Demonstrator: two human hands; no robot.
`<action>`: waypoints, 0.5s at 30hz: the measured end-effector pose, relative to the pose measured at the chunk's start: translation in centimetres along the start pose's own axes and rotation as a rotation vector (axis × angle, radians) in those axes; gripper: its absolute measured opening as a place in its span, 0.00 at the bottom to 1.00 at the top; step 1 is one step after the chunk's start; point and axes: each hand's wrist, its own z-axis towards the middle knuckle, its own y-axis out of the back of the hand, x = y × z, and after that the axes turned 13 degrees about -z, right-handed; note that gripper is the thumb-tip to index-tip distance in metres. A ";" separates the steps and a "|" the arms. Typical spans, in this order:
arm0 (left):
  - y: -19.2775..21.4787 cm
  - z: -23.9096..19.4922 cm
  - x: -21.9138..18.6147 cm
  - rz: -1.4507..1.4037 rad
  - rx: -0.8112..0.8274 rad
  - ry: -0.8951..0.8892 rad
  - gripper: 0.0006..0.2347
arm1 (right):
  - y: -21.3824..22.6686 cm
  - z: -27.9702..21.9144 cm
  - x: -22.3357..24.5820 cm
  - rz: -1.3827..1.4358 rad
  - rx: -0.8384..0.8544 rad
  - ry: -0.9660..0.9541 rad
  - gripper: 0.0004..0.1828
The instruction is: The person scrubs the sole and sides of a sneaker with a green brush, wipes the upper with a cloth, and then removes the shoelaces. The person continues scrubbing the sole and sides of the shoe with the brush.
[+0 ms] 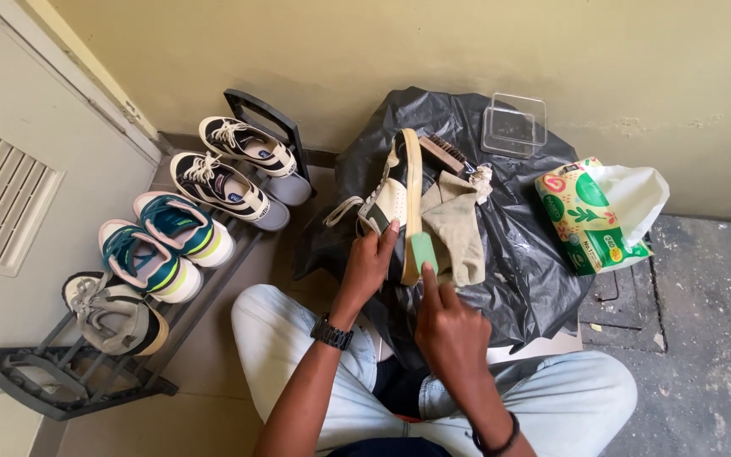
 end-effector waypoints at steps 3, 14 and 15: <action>0.0 0.0 0.2 -0.004 0.002 0.006 0.19 | -0.5 -1.0 0.1 -0.056 -0.081 0.012 0.21; -0.1 -0.4 -4.2 0.021 -0.018 -0.108 0.25 | -6.8 14.3 -0.3 -0.053 0.128 -0.079 0.27; -0.1 -0.5 -4.5 0.015 -0.017 -0.100 0.25 | -6.6 15.1 -0.4 -0.049 0.183 -0.070 0.28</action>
